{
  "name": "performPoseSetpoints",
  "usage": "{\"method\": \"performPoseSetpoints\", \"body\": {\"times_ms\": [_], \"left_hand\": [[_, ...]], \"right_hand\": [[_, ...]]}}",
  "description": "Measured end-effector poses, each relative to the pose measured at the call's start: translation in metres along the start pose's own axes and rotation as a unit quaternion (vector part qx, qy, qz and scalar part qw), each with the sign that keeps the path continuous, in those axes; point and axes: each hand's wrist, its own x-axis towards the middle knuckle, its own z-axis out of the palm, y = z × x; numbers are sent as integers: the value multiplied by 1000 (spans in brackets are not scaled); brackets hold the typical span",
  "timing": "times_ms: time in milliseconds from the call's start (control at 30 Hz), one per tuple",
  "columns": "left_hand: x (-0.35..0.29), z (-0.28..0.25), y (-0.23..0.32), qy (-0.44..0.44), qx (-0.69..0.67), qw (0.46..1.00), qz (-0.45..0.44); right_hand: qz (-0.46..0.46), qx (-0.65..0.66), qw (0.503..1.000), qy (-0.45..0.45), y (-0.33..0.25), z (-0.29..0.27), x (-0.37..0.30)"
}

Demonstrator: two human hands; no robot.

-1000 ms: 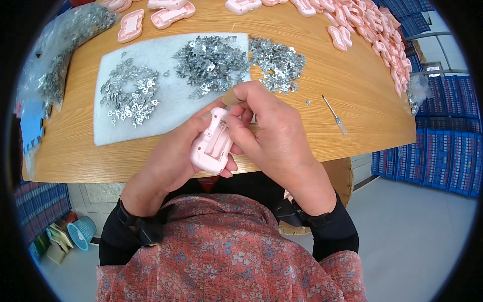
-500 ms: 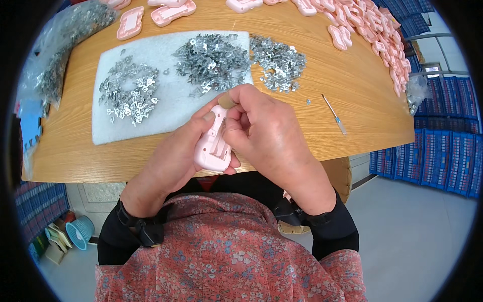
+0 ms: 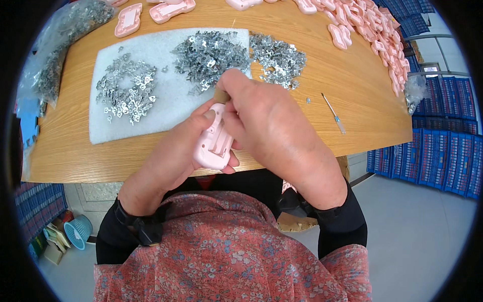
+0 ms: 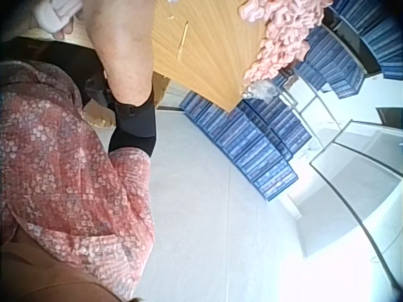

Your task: The person assembles small pink plastic housings by inserting metal components into them. They pick up the plastic parts and metal pieces from a table, fit the metal into the plastic slots, and place the finished units aside.

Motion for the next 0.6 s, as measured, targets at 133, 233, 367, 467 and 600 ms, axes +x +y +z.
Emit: {"method": "performPoseSetpoints", "body": {"times_ms": [133,233,367,467,600], "left_hand": [[-3,-1,1,19,-49,998,-20],[-3,-4,3,12,-65,997,-29],[-3,-3,4,17,-73,997,-31],[-3,1,5,30,-66,997,-27],[-2,1,4,26,-51,998,-20]], "right_hand": [[35,81,995,37,3,0,-1],[51,93,993,53,4,0,-4],[34,115,992,40,0,4,-10],[-10,50,997,58,6,13,-11],[-58,-1,995,83,2,17,-10]]}}
